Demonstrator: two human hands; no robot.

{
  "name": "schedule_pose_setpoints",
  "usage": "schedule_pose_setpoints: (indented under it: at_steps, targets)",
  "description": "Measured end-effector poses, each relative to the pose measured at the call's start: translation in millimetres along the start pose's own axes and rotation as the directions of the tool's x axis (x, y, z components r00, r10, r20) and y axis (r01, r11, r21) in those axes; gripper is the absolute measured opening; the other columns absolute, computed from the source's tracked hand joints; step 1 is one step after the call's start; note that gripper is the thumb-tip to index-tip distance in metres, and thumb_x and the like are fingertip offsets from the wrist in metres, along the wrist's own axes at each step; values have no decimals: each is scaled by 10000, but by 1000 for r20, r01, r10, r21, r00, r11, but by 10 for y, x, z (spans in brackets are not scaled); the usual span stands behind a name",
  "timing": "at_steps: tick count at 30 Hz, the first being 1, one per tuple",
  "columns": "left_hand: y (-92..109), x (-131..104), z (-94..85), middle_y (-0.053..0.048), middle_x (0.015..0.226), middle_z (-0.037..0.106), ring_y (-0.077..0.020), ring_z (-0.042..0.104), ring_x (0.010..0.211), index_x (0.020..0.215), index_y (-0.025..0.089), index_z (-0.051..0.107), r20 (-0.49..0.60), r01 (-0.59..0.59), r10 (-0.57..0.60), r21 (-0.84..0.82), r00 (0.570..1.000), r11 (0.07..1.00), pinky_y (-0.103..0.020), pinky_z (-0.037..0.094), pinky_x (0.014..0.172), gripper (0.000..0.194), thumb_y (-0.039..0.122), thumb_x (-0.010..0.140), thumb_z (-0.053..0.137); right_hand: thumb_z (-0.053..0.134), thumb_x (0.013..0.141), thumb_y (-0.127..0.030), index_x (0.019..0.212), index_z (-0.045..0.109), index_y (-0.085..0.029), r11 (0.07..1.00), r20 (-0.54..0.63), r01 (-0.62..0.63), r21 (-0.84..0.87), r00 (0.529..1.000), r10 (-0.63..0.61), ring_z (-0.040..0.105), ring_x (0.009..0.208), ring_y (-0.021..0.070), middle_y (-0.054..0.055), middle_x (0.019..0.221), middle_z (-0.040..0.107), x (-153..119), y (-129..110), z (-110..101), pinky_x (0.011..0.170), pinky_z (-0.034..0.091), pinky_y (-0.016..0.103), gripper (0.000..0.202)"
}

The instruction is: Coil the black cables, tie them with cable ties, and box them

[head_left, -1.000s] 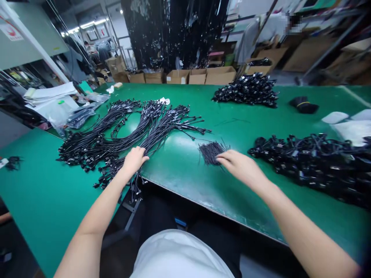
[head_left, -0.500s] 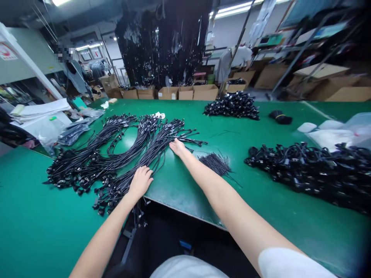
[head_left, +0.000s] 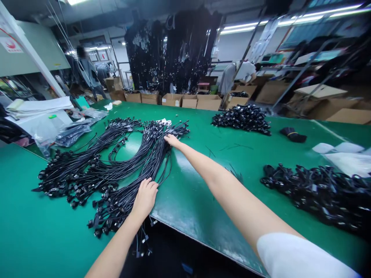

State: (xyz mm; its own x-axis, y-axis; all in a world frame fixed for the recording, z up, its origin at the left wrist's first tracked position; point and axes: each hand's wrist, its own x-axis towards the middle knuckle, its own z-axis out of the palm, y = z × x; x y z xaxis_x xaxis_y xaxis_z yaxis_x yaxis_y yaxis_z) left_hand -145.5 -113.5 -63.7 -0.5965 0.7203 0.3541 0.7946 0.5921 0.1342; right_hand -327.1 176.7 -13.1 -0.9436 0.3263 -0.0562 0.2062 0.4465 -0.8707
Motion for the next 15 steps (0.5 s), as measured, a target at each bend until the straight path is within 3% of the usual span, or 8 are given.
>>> schedule_pose_setpoints:
  at_steps: [4, 10, 15]
  targets:
    - [-1, 9, 3, -75, 1143, 655, -274, 522, 1221, 1145, 174, 603, -10, 16, -16, -43, 1000, 999, -517, 378, 1105, 266, 161, 956, 418, 605, 923, -311, 1085, 622, -140, 996, 18, 8, -85, 1000, -6, 575, 1074, 225, 83, 1171, 597, -36, -88, -98, 938, 483, 439, 236]
    - [-33, 8, 7, -72, 1186, 639, -234, 541, 1194, 1191, 183, 578, -47, 51, -58, -148, 997, 988, -487, 369, 1112, 298, 198, 984, 364, 608, 918, -327, 1173, 575, -145, 990, -91, -127, -69, 989, 121, 522, 1159, 251, 109, 1269, 535, -643, 246, -39, 983, 442, 481, 315]
    - [72, 17, -123, -88, 1101, 660, -222, 592, 1041, 1191, 177, 601, -102, 30, -47, -166, 994, 986, -410, 476, 964, 310, 226, 993, 368, 601, 929, -305, 1074, 606, -124, 938, 68, -311, 151, 950, 304, 618, 887, 171, 68, 1035, 621, -1041, 342, 130, 786, 542, 354, 232]
